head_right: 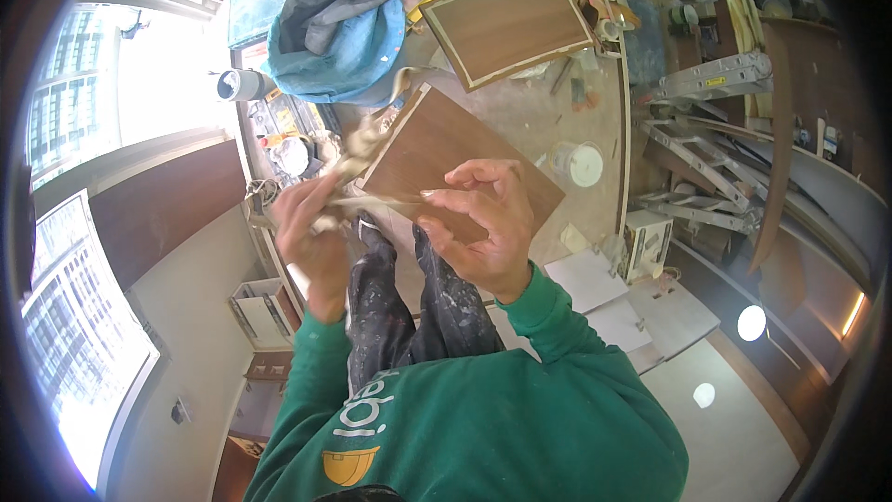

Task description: The person applies edge banding to wooden panels. They peel the backing from adhesive strips, align them along the panel edges, and press them into place. The person handles several panels one at a time, smoothing the edges to secure the banding.

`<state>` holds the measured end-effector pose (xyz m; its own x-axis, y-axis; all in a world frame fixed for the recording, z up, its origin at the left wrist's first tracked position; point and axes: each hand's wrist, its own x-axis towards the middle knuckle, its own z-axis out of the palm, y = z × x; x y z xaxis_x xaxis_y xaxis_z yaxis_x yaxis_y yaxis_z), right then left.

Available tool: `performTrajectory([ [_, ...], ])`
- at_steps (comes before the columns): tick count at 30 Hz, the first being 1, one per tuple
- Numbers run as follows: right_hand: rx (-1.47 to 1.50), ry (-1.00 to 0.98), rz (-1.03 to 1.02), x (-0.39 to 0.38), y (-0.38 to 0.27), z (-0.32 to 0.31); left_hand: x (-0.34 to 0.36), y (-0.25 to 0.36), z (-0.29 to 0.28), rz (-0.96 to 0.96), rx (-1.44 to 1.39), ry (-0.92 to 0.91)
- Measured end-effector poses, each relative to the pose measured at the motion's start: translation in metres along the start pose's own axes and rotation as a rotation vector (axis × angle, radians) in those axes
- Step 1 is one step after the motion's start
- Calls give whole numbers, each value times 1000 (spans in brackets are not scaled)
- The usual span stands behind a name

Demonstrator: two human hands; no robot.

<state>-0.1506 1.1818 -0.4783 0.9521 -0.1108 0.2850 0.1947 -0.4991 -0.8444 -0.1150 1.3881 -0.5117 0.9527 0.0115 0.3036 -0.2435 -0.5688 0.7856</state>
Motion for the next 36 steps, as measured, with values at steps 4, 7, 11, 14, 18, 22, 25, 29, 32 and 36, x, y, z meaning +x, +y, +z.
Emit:
performTrajectory([
  [4, -59, -22, 99, -17, 20, 5, -19, -17, -70, -72, 240, 131],
  [7, -92, -50, 196, -25, 56, 27, -41, -34, -123, -234, 269, 304],
  [11, -194, -264, 175, -52, 122, 81, -73, -45, -172, -427, 278, 469],
  [14, -269, -493, 31, -88, 173, 128, -103, -63, -186, -493, 302, 461],
  [18, -312, -652, -98, -102, 221, 186, -135, -75, -192, -552, 242, 499],
  [22, -312, -712, -236, -95, 237, 228, -159, -85, -204, -615, 194, 517],
  [25, -335, -778, -289, -95, 240, 247, -167, -89, -212, -682, 143, 554],
  [29, -439, -798, -365, -96, 243, 259, -178, -102, -227, -724, 176, 577],
  [32, -475, -803, -417, -93, 244, 264, -194, -119, -242, -730, 254, 546],
  [36, -544, -862, -462, -90, 247, 265, -199, -129, -250, -751, 172, 632],
])
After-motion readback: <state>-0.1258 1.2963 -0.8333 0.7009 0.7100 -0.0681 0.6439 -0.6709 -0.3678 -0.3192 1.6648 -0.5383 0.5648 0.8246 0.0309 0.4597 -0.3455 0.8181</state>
